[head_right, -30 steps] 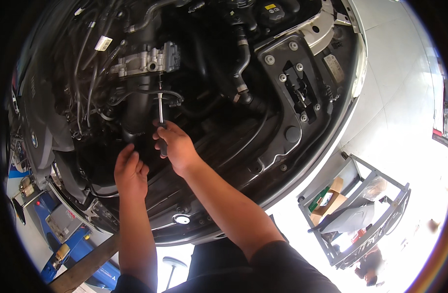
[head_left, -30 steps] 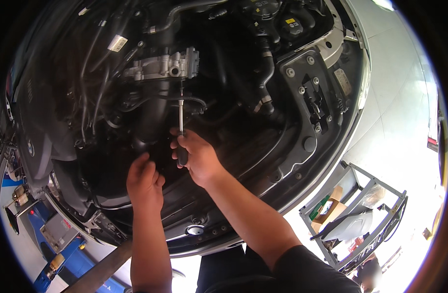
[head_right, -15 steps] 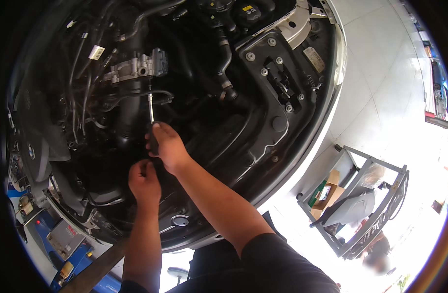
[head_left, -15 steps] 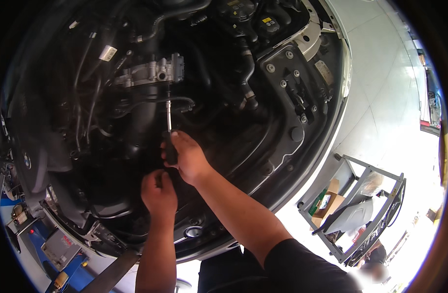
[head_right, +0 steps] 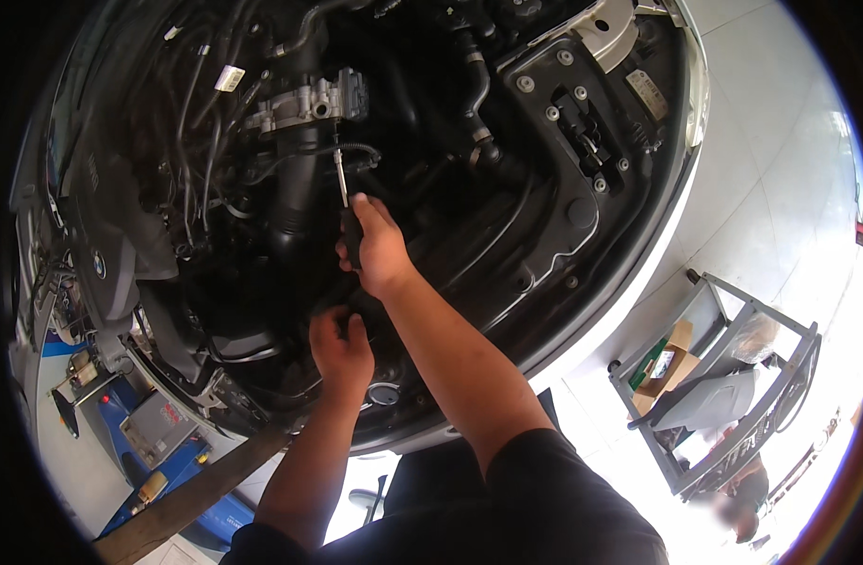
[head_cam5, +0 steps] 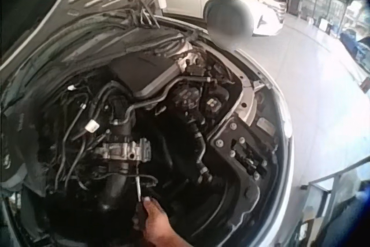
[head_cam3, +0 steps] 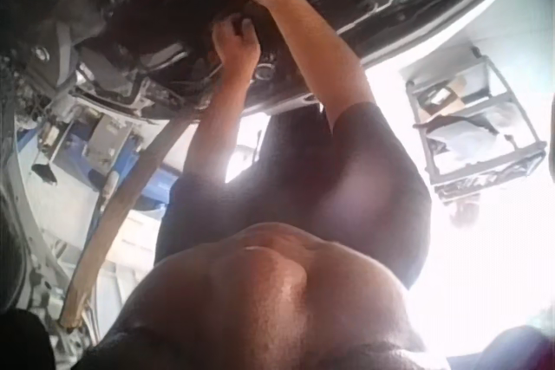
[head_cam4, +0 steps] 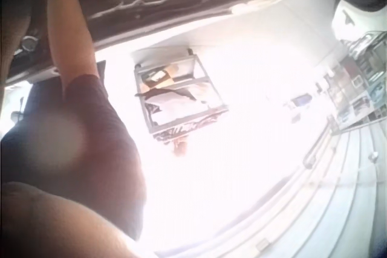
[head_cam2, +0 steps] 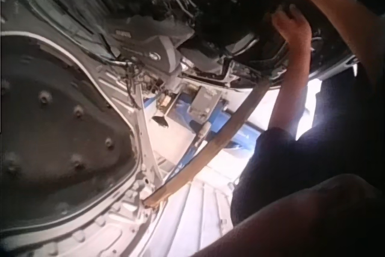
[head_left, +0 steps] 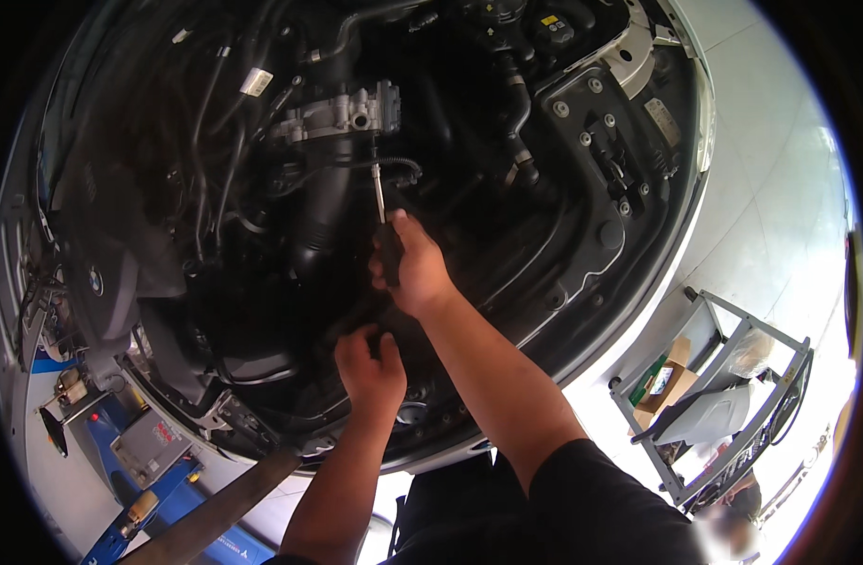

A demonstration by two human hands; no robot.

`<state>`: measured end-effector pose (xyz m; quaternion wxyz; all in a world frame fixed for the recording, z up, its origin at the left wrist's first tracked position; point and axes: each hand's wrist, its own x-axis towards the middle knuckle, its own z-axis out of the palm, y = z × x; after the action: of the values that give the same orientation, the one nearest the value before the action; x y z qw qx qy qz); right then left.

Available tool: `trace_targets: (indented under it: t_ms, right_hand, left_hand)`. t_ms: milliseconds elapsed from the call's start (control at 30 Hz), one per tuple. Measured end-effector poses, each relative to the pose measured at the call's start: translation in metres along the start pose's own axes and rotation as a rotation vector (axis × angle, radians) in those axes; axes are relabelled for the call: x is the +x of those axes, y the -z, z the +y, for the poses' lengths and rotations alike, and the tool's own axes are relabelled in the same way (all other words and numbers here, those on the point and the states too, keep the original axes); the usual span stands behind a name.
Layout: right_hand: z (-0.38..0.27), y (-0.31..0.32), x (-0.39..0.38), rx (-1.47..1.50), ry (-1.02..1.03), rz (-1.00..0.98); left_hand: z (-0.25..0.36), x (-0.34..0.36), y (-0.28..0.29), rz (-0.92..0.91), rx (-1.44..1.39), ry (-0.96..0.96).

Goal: The person works under the hood of a white BMW, adjusting and securing a black air intake hose. They retrieve a socket wrench from a tool cart, attach a socket, and tighten a bolt on the intake assembly. The person then repositions the hose and continues securing it by hand.

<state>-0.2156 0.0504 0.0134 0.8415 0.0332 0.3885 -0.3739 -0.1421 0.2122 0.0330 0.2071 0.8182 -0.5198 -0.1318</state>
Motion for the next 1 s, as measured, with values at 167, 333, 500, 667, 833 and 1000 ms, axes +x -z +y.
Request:
trace_targets:
  t_ms: [167,333,500,667,833,1000]
  right_hand:
    - [0.012,0.009,0.009,-0.181,0.124,-0.037]
    - [0.011,0.008,0.01,-0.059,0.028,-0.097]
    - [0.011,0.004,0.008,-0.267,0.085,-0.054]
    - [0.006,-0.003,0.003,-0.008,-0.006,-0.046]
    - [0.006,-0.002,0.002,-0.134,0.039,0.01]
    - [0.011,0.003,0.005,-0.077,0.044,-0.07]
  left_hand:
    - [-0.001,-0.003,-0.004,0.026,-0.02,0.011]
    - [-0.031,-0.018,0.006,0.04,0.074,0.025]
    - [-0.034,-0.023,0.011,0.027,0.081,0.022]
    - [-0.031,-0.03,0.01,0.034,0.128,0.05]
    - [-0.031,-0.028,0.008,0.0,0.08,0.119]
    - [-0.027,-0.024,0.01,-0.059,0.099,0.186]
